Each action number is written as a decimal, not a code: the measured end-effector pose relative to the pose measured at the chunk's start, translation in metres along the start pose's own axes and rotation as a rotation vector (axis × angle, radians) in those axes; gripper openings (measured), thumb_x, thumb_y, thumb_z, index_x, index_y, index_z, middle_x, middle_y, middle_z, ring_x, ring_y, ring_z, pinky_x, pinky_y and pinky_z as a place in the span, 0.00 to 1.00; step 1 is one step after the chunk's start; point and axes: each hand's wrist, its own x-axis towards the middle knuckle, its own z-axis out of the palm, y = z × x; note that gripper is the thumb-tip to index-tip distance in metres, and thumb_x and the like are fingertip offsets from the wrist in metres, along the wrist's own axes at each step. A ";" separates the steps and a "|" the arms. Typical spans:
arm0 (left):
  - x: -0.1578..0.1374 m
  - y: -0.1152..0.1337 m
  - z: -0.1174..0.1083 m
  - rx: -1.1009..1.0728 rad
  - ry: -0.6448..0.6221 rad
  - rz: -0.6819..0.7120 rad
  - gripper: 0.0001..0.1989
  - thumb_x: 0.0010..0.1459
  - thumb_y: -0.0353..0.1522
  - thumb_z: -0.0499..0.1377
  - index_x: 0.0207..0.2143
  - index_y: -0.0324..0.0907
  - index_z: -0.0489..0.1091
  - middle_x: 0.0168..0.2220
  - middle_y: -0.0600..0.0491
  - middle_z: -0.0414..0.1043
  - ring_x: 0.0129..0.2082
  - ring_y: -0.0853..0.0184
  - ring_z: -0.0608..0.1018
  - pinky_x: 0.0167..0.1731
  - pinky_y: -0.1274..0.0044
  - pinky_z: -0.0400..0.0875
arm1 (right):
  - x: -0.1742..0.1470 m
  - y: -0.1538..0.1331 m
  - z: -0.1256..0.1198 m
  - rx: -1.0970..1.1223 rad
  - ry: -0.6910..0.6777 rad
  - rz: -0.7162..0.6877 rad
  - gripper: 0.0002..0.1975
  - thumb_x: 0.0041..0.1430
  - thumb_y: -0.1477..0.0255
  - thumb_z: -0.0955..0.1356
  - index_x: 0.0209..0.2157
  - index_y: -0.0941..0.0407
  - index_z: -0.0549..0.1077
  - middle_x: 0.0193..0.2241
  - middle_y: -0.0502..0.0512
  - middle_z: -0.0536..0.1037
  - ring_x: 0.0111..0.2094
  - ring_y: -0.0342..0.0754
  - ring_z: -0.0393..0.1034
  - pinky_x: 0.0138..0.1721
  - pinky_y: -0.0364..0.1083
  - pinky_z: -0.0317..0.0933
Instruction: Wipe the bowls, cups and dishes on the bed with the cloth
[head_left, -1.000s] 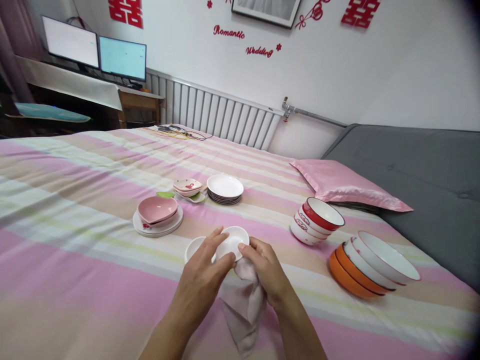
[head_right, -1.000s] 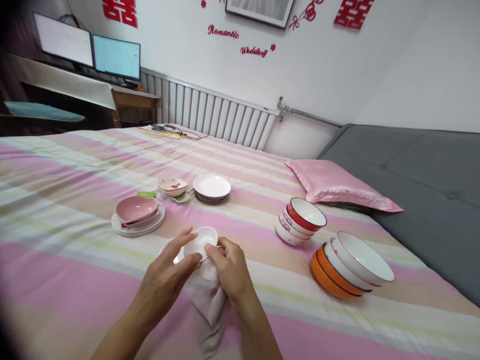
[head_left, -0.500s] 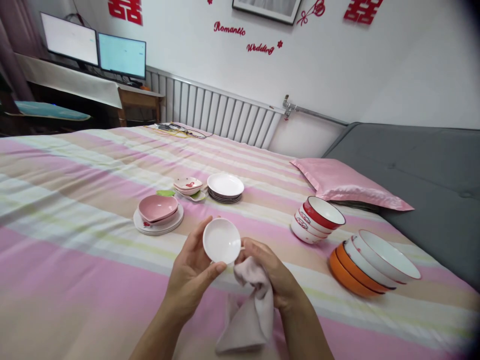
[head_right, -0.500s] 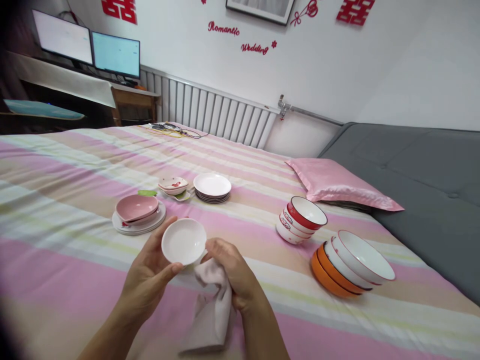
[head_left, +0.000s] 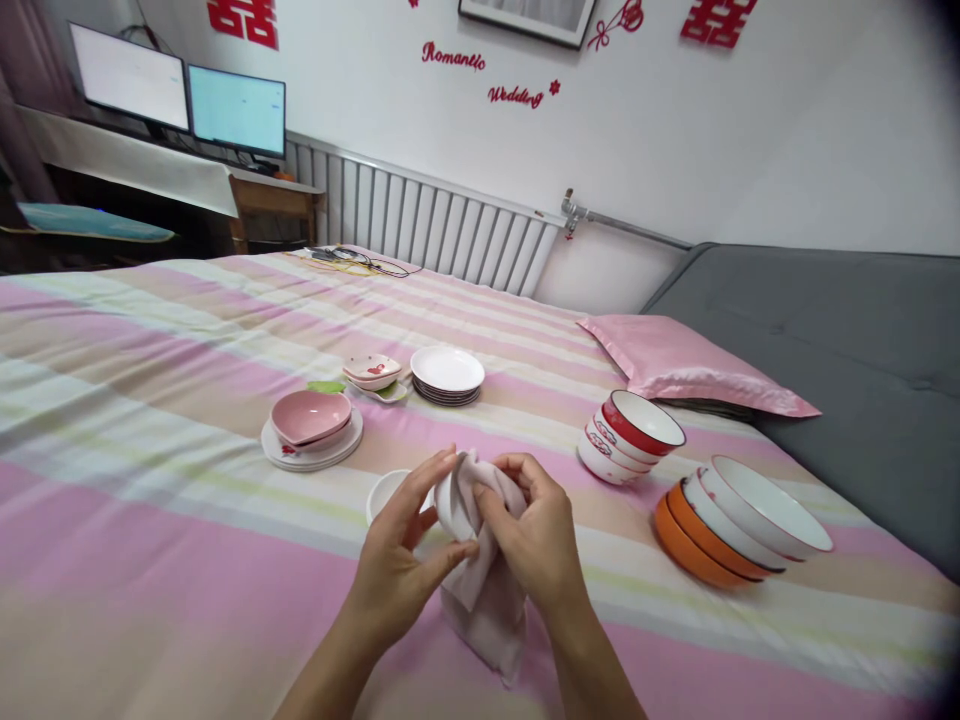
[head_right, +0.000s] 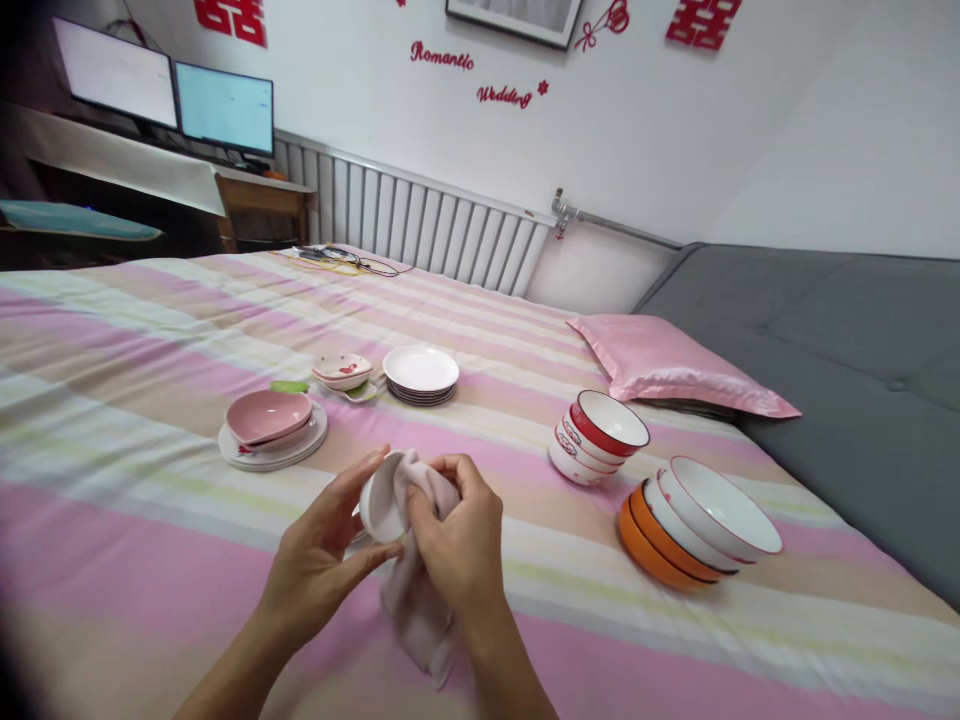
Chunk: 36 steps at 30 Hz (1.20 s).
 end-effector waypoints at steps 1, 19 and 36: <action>0.000 0.000 0.001 -0.007 0.000 -0.008 0.31 0.47 0.27 0.65 0.53 0.57 0.64 0.61 0.52 0.58 0.61 0.58 0.58 0.52 0.71 0.65 | -0.001 0.000 0.002 -0.050 0.023 -0.015 0.08 0.49 0.70 0.68 0.32 0.56 0.69 0.28 0.52 0.75 0.29 0.46 0.69 0.32 0.43 0.63; -0.001 0.000 -0.008 -0.334 -0.192 -0.284 0.30 0.55 0.35 0.59 0.59 0.52 0.56 0.63 0.51 0.53 0.61 0.54 0.59 0.54 0.69 0.62 | 0.000 -0.006 -0.003 0.039 -0.299 -0.311 0.13 0.46 0.82 0.65 0.34 0.56 0.73 0.35 0.52 0.75 0.35 0.46 0.70 0.37 0.43 0.64; 0.003 0.003 -0.011 -0.442 -0.143 -0.280 0.28 0.52 0.35 0.61 0.56 0.50 0.61 0.58 0.48 0.61 0.58 0.55 0.62 0.47 0.74 0.64 | 0.006 0.000 -0.023 -0.326 -0.085 -0.597 0.19 0.47 0.88 0.62 0.33 0.54 0.76 0.35 0.54 0.72 0.40 0.48 0.65 0.38 0.46 0.63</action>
